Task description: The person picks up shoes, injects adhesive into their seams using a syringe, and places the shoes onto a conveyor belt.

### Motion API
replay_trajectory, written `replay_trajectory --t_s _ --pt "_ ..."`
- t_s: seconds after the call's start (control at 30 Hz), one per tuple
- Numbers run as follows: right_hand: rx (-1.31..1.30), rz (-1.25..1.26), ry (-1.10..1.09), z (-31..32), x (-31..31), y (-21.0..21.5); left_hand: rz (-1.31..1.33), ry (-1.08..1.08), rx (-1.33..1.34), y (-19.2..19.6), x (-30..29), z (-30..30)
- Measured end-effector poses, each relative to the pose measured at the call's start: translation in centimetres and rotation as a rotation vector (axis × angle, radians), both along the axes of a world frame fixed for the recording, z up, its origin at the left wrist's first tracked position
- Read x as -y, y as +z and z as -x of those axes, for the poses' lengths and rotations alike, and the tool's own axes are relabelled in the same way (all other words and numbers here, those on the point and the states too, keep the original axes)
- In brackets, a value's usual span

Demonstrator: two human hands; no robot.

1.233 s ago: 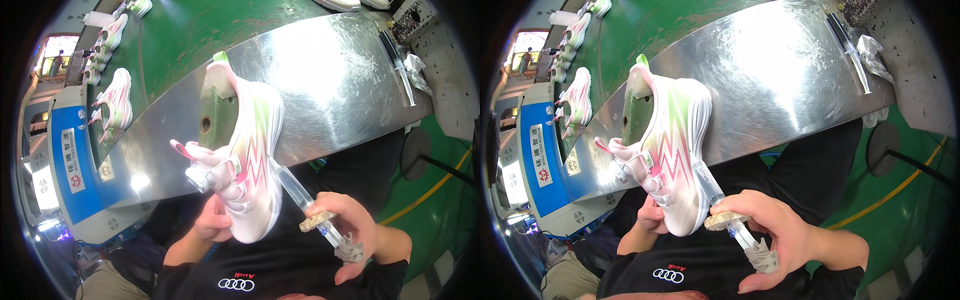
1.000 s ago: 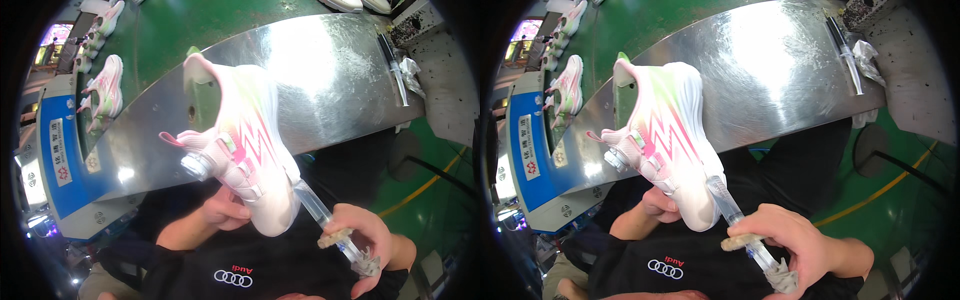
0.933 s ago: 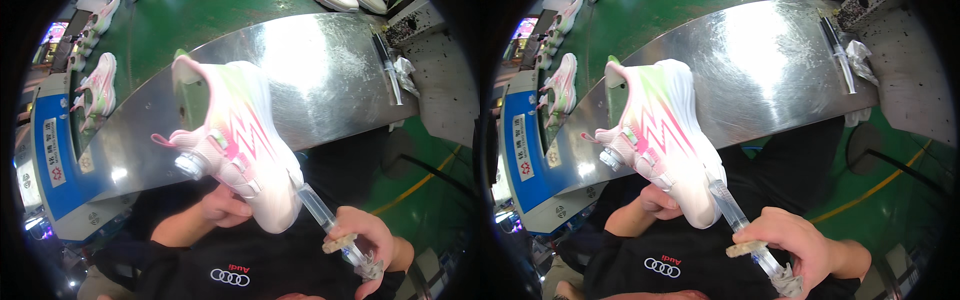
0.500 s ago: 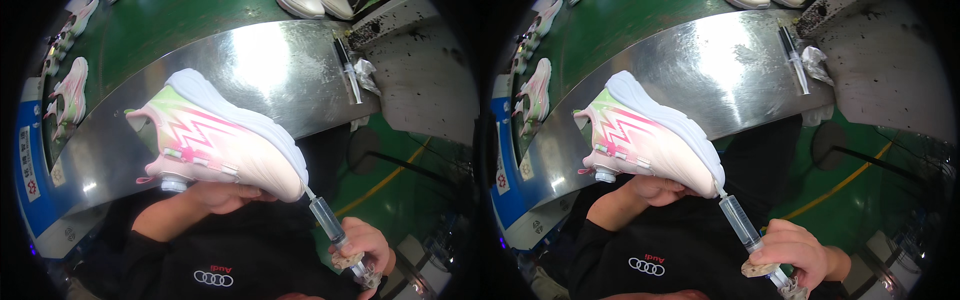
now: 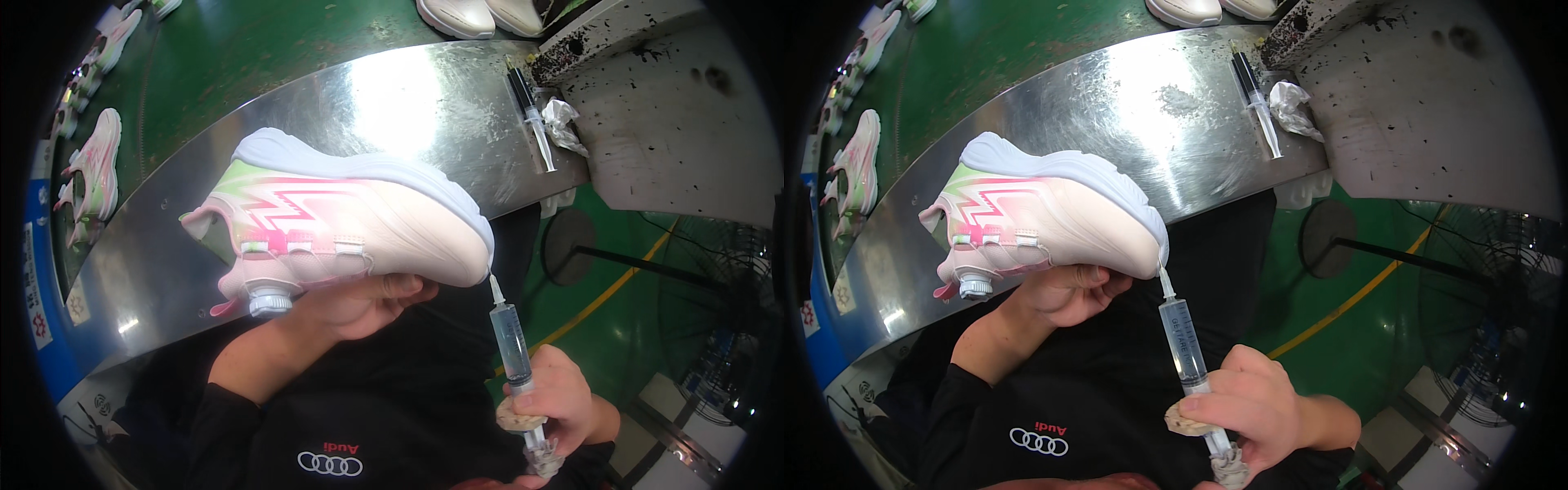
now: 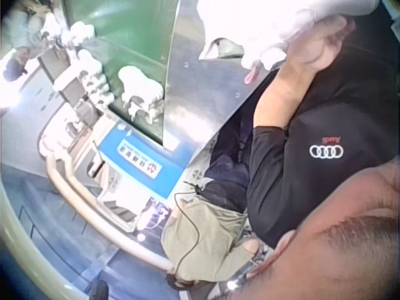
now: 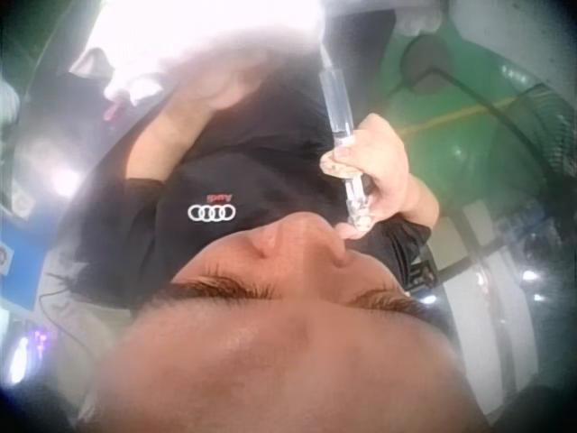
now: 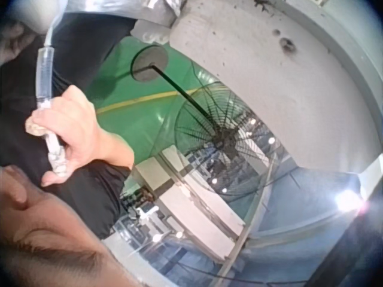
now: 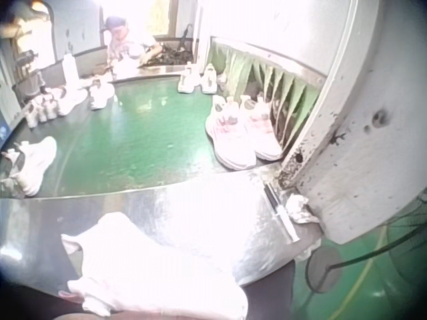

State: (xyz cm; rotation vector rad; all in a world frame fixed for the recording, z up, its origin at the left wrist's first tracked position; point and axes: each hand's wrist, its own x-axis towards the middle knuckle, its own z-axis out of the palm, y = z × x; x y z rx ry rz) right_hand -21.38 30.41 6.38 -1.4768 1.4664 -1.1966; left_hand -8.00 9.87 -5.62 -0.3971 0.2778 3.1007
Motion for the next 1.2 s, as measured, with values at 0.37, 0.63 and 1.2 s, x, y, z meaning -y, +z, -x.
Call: replay_trajectory --t_s 0.37,0.63,1.2 --pt "-0.387 0.127 -0.131 -2.3 1.5 -1.7 -0.05 0.006 0.015 1.7 0.7 1.4" --pt "-0.622 0.192 -0.18 -3.2 2.0 -2.9 0.022 0.018 -0.018 1.8 0.4 1.3" --pt "-0.739 0.182 -0.127 -3.0 1.8 -3.4 0.006 0.041 -0.008 2.3 0.0 1.9"
